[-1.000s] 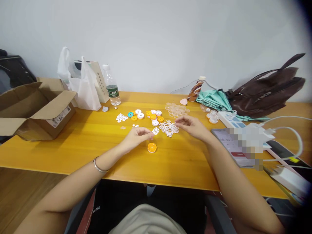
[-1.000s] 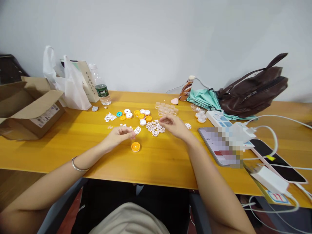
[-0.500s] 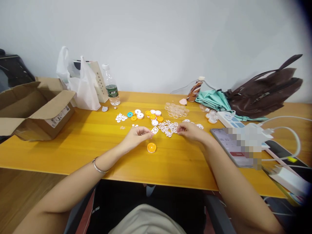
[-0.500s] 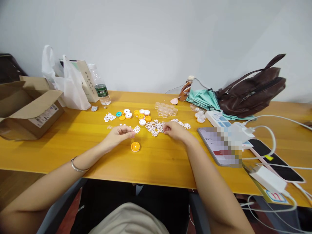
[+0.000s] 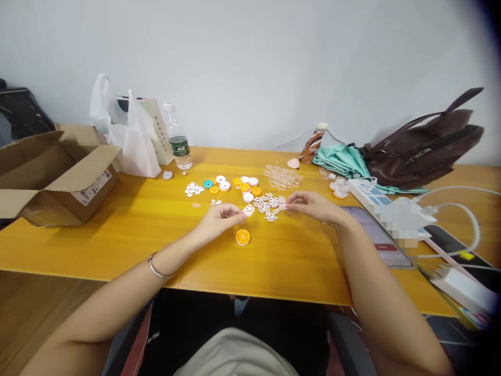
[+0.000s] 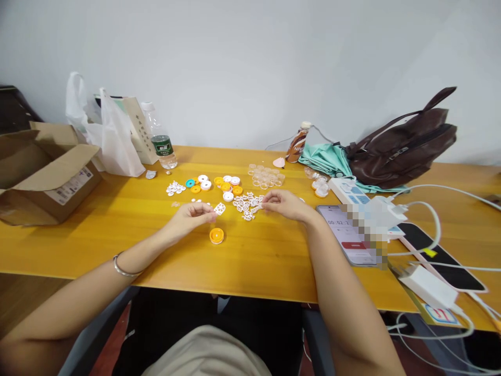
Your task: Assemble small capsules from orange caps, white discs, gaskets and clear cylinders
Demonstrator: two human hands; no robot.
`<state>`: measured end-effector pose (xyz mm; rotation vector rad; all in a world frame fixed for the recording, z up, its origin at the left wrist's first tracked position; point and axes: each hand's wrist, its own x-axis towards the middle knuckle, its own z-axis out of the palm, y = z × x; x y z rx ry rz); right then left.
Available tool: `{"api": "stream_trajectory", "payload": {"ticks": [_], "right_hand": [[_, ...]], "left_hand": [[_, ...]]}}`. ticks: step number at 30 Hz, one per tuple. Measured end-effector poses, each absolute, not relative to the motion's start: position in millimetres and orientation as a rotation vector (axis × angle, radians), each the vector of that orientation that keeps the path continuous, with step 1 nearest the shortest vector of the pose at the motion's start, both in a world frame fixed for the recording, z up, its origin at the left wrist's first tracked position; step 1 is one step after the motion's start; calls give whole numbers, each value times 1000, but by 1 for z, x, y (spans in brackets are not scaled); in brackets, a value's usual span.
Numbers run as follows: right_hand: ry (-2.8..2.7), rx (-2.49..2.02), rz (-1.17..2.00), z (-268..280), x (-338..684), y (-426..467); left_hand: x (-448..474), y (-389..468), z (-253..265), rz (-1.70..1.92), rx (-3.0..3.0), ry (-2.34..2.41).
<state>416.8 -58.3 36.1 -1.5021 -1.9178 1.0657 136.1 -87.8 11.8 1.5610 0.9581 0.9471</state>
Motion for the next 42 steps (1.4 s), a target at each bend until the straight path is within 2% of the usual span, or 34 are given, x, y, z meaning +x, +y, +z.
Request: {"api": "stream_trajectory", "payload": {"ticks": [19,30,42], "right_hand": [[-1697,-1233,1238,34,381,-71],[-1631,-902,1379,37,346,-91],[-1839,-862,1131,34,344,-92]], "left_hand": [[136,-86,5,932,1567,894],[138,-92,10,883,1642,909],[138,-94,11,915,1715,975]]}}
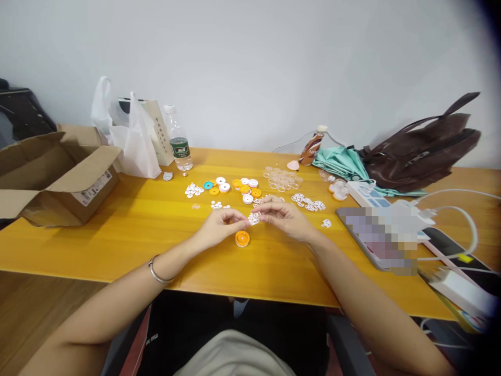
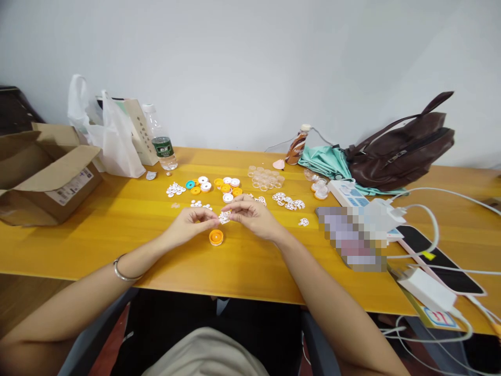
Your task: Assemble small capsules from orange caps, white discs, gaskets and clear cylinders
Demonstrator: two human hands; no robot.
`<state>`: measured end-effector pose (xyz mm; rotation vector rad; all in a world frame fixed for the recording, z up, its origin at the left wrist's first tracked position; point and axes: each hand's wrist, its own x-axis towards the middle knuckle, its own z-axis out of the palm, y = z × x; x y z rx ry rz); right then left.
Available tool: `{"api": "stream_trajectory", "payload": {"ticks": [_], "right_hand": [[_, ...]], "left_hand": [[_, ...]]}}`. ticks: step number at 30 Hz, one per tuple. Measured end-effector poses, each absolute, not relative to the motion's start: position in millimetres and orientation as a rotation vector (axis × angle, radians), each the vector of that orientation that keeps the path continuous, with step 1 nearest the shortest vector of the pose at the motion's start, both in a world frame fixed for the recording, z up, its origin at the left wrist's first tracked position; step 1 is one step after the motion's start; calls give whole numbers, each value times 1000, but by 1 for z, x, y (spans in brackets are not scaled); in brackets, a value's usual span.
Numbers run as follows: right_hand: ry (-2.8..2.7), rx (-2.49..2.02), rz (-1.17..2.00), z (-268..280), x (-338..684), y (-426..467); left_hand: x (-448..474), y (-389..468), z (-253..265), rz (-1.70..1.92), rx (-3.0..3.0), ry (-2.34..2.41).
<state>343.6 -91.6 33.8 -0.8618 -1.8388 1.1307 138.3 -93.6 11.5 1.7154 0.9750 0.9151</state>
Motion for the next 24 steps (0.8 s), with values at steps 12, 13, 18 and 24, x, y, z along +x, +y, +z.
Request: {"api": "stream_trajectory", "payload": {"ticks": [12,13,18,24], "right_hand": [[-1813,-759,998,32,338,-95],[-1821,-759,976,31,337,-95],[-1842,-776,865,25,336,-92],[-1890,-787,803,21,335,-91]], "left_hand": [[137,-95,17,994,1498,890],[137,-95,17,1000,1496,884],[138,-96,17,1011,1490,896],[137,-95,15,999,1585,913]]}}
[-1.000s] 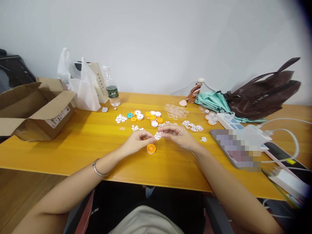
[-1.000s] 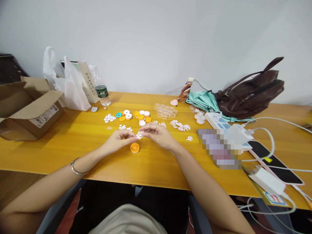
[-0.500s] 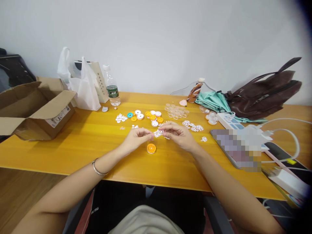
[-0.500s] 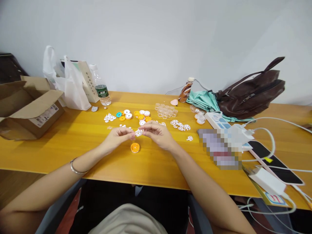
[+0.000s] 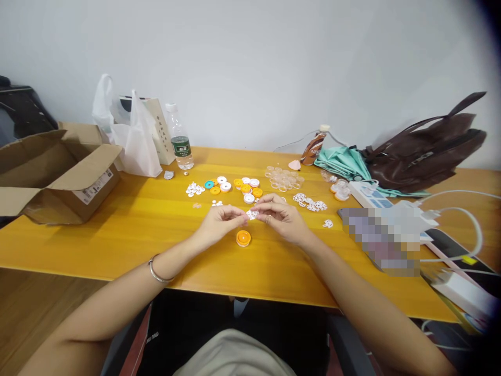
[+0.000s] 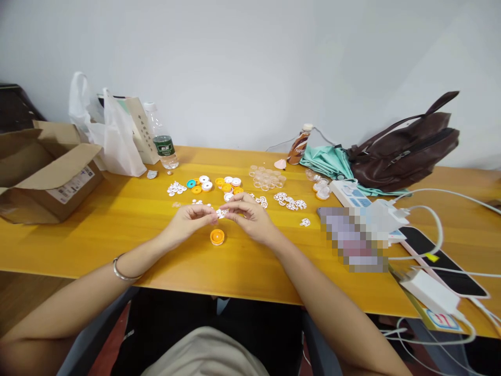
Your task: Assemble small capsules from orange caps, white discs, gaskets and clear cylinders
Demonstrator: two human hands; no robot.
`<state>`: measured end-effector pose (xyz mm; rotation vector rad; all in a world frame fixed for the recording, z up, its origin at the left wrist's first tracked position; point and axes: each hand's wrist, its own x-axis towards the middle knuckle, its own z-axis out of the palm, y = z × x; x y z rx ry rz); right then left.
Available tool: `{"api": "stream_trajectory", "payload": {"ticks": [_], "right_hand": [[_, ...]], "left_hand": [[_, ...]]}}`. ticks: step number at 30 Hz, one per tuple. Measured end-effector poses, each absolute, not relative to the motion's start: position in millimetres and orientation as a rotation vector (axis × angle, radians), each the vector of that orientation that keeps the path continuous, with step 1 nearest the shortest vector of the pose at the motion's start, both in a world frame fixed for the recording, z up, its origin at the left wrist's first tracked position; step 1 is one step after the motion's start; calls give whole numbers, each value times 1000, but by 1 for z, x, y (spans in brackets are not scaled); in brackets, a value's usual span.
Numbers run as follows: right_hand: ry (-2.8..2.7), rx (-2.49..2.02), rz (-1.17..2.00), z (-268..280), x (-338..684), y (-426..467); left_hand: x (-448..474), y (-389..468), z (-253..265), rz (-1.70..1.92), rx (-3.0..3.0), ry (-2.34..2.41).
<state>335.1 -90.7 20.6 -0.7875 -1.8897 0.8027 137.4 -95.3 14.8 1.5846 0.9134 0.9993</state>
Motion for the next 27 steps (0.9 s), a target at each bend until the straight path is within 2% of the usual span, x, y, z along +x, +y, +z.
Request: {"api": "stream_trajectory", "payload": {"ticks": [8,16,27], "right_hand": [[-1959,-853,744,27,333,-96],[-1767,-859,1134,23,330,-96],[-1605,-978,1263,15,325,-93]], "left_hand": [[137,-99,17,1025,1846,1000],[138,-97,13,1013,1838,992],[136,-93,10,875,1914,959]]}}
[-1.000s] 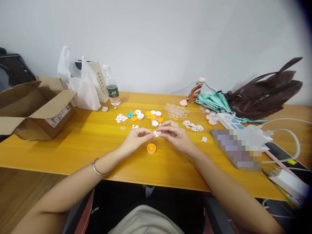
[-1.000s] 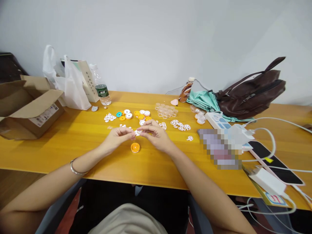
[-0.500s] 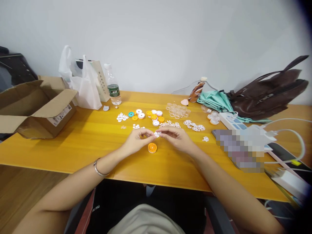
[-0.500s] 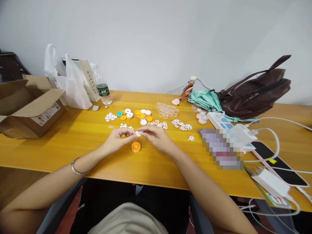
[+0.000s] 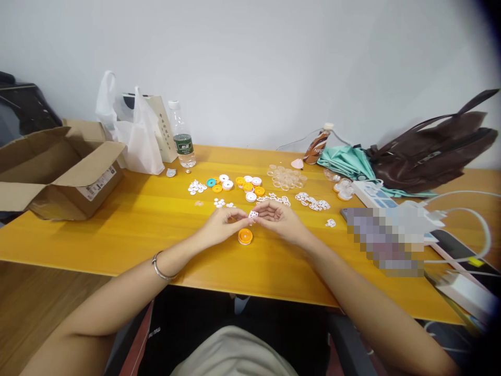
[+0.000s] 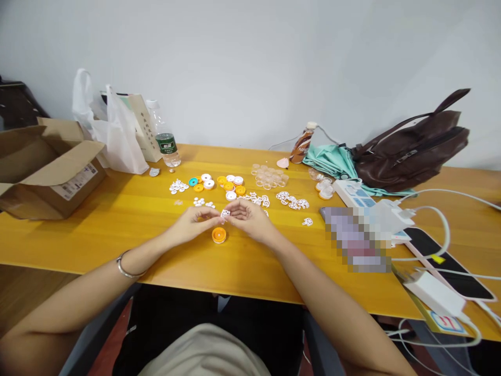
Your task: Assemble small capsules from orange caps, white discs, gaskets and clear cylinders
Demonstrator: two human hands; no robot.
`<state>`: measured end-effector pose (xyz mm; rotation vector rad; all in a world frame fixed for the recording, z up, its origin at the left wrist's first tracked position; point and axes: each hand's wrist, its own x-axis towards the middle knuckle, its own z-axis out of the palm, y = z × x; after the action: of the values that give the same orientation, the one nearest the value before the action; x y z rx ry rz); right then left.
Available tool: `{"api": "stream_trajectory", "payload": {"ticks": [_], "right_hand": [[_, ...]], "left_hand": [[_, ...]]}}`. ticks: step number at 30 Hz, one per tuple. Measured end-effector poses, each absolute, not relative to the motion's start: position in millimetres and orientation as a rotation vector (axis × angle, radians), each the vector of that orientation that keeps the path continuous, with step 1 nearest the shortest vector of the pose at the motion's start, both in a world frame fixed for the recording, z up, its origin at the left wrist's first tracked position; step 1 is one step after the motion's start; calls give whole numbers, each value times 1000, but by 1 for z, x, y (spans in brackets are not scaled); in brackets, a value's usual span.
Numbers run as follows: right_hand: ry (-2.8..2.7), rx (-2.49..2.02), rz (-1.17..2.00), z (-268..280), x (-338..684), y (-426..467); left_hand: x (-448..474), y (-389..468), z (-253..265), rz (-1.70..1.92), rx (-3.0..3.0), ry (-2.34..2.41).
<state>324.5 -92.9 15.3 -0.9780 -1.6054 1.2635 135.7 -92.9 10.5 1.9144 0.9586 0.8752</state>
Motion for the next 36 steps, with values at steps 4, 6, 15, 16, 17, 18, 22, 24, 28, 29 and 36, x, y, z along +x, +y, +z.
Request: {"api": "stream_trajectory", "payload": {"ticks": [4,6,15,16,17,18,22,24,28,29,36], "right_hand": [[-1605,-967,1326,16,323,-94],[-1603,-953,1335,18,322,-94],[-1543,-947,1362,18,319,-96],[-1540,-949,1363,18,319,-96],[-1537,-952,1357,18,319,-96],[-1533,-954,1346,18,318,-96],[-1510,-966,1296,17,316,-98],[-1497,-974,1268,17,314,-99],[-1504,-975,1263,17,312,-99],[-1524,-970,1272,17,313,-98],[-2014,-1116,1075,9,331,-96]], "left_hand": [[135,-90,10,921,1887,1027],[135,-89,9,947,1830,1018],[135,-88,12,936,1600,922],[135,-88,13,931,1577,905],[135,-89,13,922,1557,886],[135,-89,14,916,1544,872],[135,-90,15,941,1561,868],[135,-90,14,977,1573,874],[134,-88,13,987,1542,885],[133,-87,13,982,1536,890],[128,-83,16,973,1561,928]]}}
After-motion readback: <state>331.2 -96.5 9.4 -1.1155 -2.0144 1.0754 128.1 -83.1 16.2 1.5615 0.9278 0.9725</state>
